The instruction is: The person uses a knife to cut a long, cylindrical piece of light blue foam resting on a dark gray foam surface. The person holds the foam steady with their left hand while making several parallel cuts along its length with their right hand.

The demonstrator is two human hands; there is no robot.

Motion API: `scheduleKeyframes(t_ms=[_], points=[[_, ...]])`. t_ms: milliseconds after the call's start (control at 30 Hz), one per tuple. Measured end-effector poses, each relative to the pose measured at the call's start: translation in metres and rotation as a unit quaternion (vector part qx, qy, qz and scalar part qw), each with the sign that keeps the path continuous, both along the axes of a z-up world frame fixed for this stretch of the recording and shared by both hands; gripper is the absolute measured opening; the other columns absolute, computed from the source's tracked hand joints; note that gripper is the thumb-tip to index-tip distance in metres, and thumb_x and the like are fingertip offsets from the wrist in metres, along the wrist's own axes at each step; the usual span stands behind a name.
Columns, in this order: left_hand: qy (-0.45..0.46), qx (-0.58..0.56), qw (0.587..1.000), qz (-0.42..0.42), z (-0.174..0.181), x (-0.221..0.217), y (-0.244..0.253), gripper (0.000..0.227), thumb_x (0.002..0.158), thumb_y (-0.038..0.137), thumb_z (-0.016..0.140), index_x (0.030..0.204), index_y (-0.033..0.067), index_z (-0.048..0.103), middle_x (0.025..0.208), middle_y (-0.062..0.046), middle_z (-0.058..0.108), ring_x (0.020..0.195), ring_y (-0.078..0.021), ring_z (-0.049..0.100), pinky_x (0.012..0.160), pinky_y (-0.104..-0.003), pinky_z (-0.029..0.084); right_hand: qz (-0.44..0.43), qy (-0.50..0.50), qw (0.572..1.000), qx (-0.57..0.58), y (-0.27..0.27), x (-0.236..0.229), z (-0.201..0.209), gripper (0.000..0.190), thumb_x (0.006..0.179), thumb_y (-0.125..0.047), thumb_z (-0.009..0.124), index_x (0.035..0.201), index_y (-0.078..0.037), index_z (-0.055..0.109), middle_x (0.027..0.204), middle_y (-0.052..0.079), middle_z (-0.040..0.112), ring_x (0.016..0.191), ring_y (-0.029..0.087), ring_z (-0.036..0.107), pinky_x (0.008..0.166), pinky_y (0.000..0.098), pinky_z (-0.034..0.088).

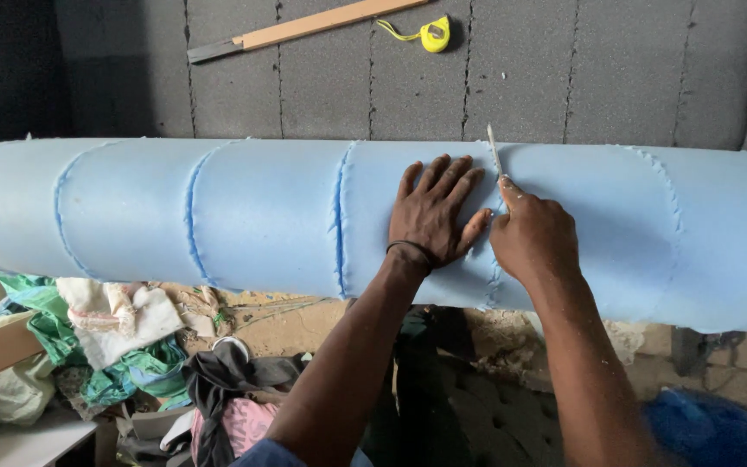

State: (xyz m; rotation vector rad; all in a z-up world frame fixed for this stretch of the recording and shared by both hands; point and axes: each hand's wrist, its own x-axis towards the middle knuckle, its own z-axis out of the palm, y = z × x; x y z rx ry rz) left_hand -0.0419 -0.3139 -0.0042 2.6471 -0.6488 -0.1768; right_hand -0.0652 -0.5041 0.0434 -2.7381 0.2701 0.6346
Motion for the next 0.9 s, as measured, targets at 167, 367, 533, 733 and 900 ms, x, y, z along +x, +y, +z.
scheduleKeyframes(t_ms=[167, 367, 533, 733, 900], points=[[-0.014, 0.016, 1.000, -0.005, 0.000, 0.001, 0.001, 0.072, 0.114, 0.072, 0.028, 0.167, 0.0283, 0.052, 0.171, -0.002, 0.060, 0.165, -0.0296, 0.052, 0.139, -0.060, 0.029, -0.001, 0.049, 0.999, 0.000, 0.021, -0.020, 0.070, 0.069, 0.102, -0.020, 0.051, 0.168, -0.016, 0.067, 0.120, 0.035, 0.085, 0.122, 0.057, 0.080, 0.105, 0.0714, 0.063], [-0.006, -0.009, 1.000, -0.008, 0.003, 0.003, 0.003, 0.073, 0.113, 0.072, 0.032, 0.165, 0.0261, 0.054, 0.168, -0.005, 0.061, 0.163, -0.0311, 0.053, 0.138, -0.061, 0.030, -0.042, 0.072, 0.996, 0.027, 0.028, -0.042, 0.103, 0.071, 0.100, -0.016, 0.050, 0.170, -0.014, 0.062, 0.122, 0.039, 0.083, 0.126, 0.060, 0.077, 0.107, 0.0737, 0.061], [-0.013, -0.027, 0.999, -0.019, 0.008, 0.001, 0.007, 0.071, 0.113, 0.070, 0.035, 0.163, 0.0236, 0.056, 0.166, -0.006, 0.062, 0.161, -0.0331, 0.054, 0.135, -0.062, 0.031, -0.039, 0.037, 0.998, 0.028, 0.025, -0.035, 0.061, 0.069, 0.101, -0.016, 0.054, 0.168, -0.019, 0.064, 0.113, 0.032, 0.086, 0.116, 0.054, 0.082, 0.098, 0.0703, 0.066], [-0.046, -0.033, 0.998, -0.022, 0.018, 0.004, 0.006, 0.070, 0.110, 0.065, 0.048, 0.161, 0.0202, 0.063, 0.168, -0.005, 0.064, 0.157, -0.0329, 0.056, 0.131, -0.060, 0.034, -0.071, 0.049, 0.995, 0.047, 0.032, -0.062, 0.091, 0.072, 0.099, -0.018, 0.059, 0.170, -0.024, 0.060, 0.106, 0.029, 0.085, 0.101, 0.053, 0.081, 0.091, 0.0690, 0.064], [-0.090, -0.067, 0.994, -0.012, 0.020, 0.005, 0.004, 0.068, 0.109, 0.059, 0.055, 0.158, 0.0139, 0.069, 0.169, -0.009, 0.066, 0.155, -0.0367, 0.058, 0.129, -0.059, 0.036, -0.089, 0.067, 0.992, 0.052, 0.031, -0.060, 0.095, 0.076, 0.101, -0.023, 0.062, 0.175, -0.037, 0.050, 0.108, 0.018, 0.086, 0.094, 0.048, 0.080, 0.086, 0.0627, 0.061]])
